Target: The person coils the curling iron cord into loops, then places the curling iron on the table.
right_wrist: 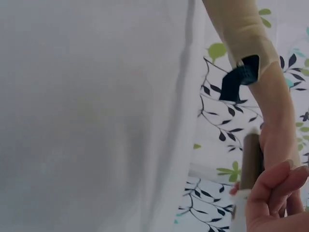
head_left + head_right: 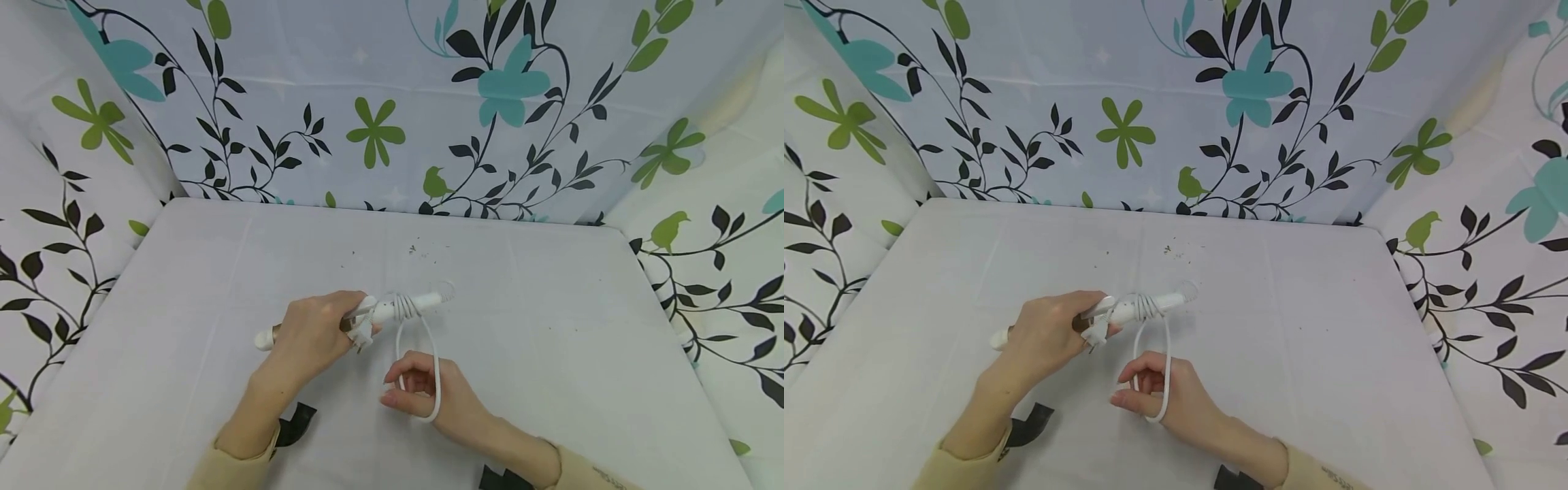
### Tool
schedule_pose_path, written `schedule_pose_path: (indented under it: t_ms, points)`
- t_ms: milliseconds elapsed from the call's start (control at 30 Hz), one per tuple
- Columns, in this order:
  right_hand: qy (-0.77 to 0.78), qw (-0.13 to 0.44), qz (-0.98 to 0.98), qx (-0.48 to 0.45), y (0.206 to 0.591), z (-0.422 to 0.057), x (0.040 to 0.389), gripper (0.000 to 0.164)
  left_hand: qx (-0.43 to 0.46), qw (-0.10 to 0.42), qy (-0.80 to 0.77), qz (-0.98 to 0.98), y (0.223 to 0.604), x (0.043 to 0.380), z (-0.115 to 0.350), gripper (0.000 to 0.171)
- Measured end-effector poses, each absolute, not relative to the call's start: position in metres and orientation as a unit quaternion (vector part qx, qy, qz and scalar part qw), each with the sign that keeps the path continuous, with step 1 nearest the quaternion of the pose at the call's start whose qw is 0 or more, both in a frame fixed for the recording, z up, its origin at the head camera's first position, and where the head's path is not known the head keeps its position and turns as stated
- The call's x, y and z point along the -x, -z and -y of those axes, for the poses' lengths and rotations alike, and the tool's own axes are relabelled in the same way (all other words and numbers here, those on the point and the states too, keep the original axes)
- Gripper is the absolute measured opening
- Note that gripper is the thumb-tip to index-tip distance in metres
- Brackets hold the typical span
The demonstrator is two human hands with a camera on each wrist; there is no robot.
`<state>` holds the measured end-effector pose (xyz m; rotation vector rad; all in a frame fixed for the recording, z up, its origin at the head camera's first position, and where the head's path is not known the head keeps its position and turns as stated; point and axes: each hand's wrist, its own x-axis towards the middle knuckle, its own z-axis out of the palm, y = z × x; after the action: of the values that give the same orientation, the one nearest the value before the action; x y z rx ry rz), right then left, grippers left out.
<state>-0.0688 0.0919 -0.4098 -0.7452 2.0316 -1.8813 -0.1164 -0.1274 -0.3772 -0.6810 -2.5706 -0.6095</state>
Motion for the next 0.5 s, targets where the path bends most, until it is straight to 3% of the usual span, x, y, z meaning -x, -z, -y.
schedule_pose_path:
  t_ms: [200,300,500]
  points:
    - [0.642,0.09,-0.644,0.405,0.396,-0.096,0.08,0.023,0.239,0.187,0.212,0.929,0.379,0.118,0.129,0.019]
    - [0.634,0.07,-0.616,0.462,0.389,-0.098,0.085,0.026,0.248,0.168,0.209,0.931,0.379,0.118,0.129,0.025]
    - [0.585,-0.006,-0.67,0.457,0.373,-0.099,0.096,0.026,0.281,0.139,0.219,0.924,0.379,0.116,0.126,0.036]
